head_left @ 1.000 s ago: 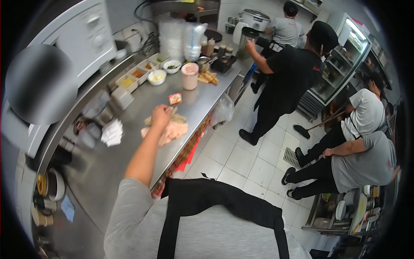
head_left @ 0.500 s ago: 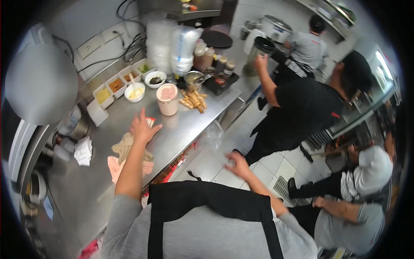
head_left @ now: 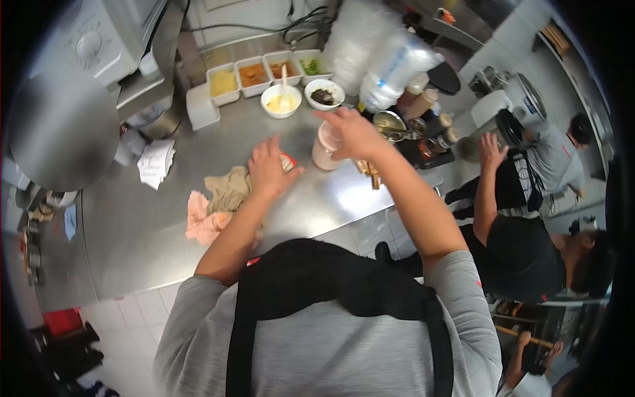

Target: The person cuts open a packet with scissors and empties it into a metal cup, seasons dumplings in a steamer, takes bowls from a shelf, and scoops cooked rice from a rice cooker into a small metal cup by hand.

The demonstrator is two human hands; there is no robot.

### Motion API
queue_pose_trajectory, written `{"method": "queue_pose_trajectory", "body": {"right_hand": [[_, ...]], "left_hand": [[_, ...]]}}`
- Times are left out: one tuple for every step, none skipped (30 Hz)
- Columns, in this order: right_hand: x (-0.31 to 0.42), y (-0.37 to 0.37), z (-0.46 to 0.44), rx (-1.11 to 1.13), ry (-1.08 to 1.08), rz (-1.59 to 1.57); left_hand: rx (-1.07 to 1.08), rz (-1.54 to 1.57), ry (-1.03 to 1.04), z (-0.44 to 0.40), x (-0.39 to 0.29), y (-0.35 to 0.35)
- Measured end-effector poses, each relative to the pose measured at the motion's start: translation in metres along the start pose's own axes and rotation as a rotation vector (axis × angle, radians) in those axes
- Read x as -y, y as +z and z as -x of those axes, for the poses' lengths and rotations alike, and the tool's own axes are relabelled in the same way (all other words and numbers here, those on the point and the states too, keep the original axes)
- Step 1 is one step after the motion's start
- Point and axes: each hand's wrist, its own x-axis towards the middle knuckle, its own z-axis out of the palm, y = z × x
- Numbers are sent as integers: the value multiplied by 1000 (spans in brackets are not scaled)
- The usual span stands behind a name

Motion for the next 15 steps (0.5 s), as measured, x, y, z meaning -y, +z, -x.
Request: {"method": "queue_pose_trajectory", "body": {"right_hand": [[0,-4,0,-3,9,-25],[-3,-8,0,-31,9,-122],[-5,-14,0,-63,12,-217],[-6,-23,2,-67,33,-303],[-11,-29,2,-90,37,-468],[-12,-32,-1,-85,97,-763],[-12,-34,-4,-77,161,-1055],[-12,-24,-12,-182,120,-1347],[-4,-21,-20,-108,110,-1596],[7,-18,-27,-27,101,-1845],[19,-13,-34,60,93,-2093],[32,2,-42,139,136,-2159],[44,22,-49,221,179,-2223],[59,41,-54,252,314,-2280],[69,60,-57,286,455,-2329]], "left_hand": [[58,-18,-66,2,11,2],[112,-32,-127,0,19,5],[163,-45,-183,-3,24,4],[187,-61,-175,-6,25,4],[213,-76,-165,-8,19,0],[242,-89,-157,-8,15,-1],[290,-88,-171,-7,15,1],[334,-86,-184,-7,14,4],[377,-85,-196,-7,14,5],[350,-67,-149,-3,13,7],[323,-53,-100,4,12,9],[294,-41,-50,12,11,11],[240,11,-24,20,12,14],[186,63,2,29,13,19],[131,116,26,37,13,23]]}}
